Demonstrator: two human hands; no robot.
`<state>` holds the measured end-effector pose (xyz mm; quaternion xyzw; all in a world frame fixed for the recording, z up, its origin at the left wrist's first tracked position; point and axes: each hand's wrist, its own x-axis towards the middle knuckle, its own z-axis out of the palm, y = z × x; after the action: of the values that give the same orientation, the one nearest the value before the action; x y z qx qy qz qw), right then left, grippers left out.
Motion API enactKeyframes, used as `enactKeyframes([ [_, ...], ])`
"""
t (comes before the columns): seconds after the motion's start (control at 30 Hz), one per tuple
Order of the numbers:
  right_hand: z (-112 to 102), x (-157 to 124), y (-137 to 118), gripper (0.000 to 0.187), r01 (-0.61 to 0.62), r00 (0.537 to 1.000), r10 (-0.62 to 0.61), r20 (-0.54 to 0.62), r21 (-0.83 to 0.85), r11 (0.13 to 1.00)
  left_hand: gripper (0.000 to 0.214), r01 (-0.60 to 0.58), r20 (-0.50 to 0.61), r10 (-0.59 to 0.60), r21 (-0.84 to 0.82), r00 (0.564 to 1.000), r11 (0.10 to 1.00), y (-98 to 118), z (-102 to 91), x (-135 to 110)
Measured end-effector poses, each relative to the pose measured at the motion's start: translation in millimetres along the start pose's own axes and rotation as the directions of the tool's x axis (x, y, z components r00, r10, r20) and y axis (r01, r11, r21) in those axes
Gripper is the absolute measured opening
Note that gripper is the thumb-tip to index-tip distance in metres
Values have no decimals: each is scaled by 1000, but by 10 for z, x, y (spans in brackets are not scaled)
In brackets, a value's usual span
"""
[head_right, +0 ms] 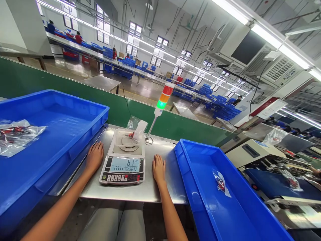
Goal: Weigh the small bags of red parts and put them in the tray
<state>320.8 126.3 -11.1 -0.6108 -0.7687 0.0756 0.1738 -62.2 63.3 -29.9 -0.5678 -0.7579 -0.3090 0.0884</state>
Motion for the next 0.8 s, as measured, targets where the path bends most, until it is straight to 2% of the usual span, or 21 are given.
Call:
enactKeyframes([
  [0.8,40,-160,-24,47,6,994,8,-113,121,993,55,-42,0,42,33,999,999,-102,-13,49],
])
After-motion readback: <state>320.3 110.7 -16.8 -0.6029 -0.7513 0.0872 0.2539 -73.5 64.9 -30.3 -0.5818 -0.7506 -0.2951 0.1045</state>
